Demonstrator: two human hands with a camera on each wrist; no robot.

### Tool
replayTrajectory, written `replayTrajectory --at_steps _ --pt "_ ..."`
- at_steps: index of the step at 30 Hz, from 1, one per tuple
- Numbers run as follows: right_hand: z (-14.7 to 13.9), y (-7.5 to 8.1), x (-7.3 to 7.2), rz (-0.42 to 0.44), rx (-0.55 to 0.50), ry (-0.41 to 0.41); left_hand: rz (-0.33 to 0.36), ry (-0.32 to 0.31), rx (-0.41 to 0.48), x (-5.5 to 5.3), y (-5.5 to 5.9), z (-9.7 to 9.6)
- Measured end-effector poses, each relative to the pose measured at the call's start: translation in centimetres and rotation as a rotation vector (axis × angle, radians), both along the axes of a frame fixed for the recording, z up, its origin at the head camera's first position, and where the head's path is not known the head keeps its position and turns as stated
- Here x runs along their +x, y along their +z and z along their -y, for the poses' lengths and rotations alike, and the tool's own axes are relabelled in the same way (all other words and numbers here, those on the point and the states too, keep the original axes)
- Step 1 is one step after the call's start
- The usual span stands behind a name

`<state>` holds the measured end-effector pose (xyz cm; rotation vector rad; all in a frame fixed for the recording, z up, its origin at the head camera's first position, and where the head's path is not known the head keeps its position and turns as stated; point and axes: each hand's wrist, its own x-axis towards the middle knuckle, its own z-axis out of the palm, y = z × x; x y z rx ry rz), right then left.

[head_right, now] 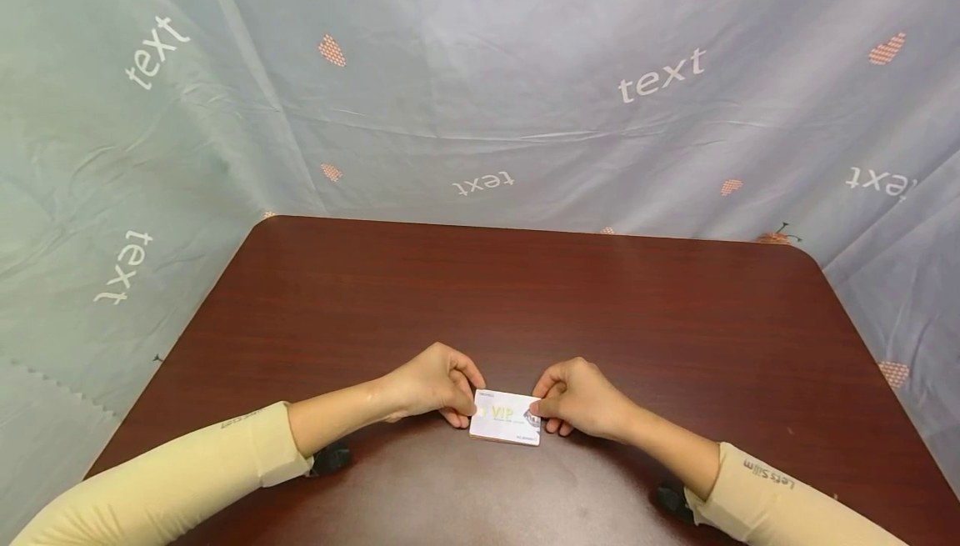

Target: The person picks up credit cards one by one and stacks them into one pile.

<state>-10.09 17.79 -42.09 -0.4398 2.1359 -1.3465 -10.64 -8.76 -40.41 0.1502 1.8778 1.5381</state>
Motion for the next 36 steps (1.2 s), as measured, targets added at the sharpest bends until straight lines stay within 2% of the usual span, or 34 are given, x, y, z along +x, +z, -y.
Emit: replayTrajectory --at_steps 15,28,33,36 --pt "0.3 -0.5 0.3 -0.046 0.005 -0.024 -0.054 0.003 -0.058 0.2 -0.3 -0.1" --pt "0.5 -0.4 0.2 -0.068 0.038 -0.034 -0.079 0.000 -0.063 0.0 -0.3 -0.1" --pt "-0.2 -0.1 -0.1 -0.076 0.042 -0.024 -0.083 -0.005 -0.060 -0.5 0.1 0.6" --pt "-1.4 0.7 -0.6 -0.100 0.066 -0.039 -0.130 0.000 -0.096 -1.1 0.7 1.7"
